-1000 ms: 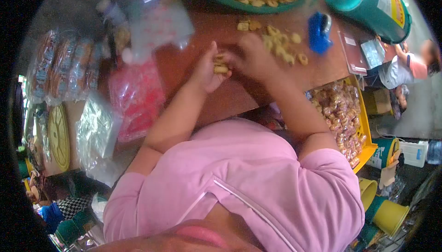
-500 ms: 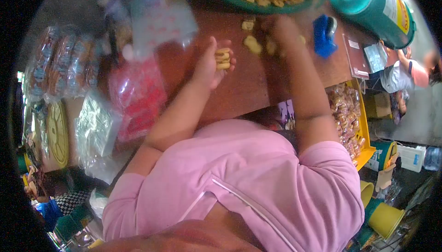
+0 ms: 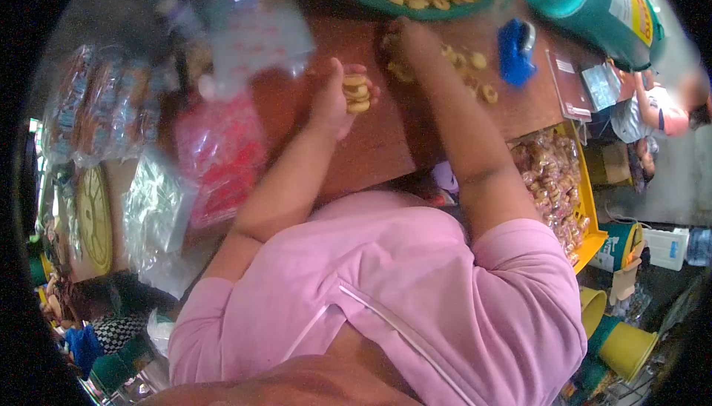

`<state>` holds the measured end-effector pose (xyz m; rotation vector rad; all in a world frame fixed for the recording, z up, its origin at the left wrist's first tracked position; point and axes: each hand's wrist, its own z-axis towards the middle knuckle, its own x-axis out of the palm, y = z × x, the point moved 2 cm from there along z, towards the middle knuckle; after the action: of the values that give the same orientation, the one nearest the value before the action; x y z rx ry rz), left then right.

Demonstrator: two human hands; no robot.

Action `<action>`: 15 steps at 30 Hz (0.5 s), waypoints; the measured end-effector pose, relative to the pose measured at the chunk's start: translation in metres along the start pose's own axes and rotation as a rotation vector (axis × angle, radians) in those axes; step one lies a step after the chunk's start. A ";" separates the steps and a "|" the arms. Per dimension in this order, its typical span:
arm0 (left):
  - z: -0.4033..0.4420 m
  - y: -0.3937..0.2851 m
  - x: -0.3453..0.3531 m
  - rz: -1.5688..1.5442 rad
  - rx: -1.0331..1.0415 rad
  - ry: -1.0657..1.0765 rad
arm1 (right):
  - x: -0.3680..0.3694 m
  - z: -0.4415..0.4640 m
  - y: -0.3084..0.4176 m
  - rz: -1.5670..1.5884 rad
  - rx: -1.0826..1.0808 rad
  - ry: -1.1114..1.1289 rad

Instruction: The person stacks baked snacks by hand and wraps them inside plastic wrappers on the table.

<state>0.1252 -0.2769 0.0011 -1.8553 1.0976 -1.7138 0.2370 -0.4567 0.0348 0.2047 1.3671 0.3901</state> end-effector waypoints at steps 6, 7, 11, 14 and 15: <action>-0.001 0.001 0.000 -0.010 -0.001 0.041 | -0.020 -0.025 -0.022 0.231 -0.045 -0.019; -0.001 0.001 0.001 -0.001 -0.006 0.046 | -0.026 -0.034 -0.022 0.466 0.058 0.013; 0.001 0.005 0.001 0.019 -0.041 0.032 | -0.046 -0.073 -0.020 1.256 0.365 0.120; 0.002 0.005 -0.001 0.038 -0.054 -0.003 | -0.049 -0.090 -0.024 1.524 0.412 0.169; 0.003 0.005 -0.002 0.040 -0.049 0.004 | -0.050 -0.095 -0.025 1.579 0.411 0.187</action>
<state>0.1266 -0.2793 -0.0046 -1.8476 1.1805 -1.6828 0.1407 -0.5065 0.0522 1.6508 1.2008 1.4332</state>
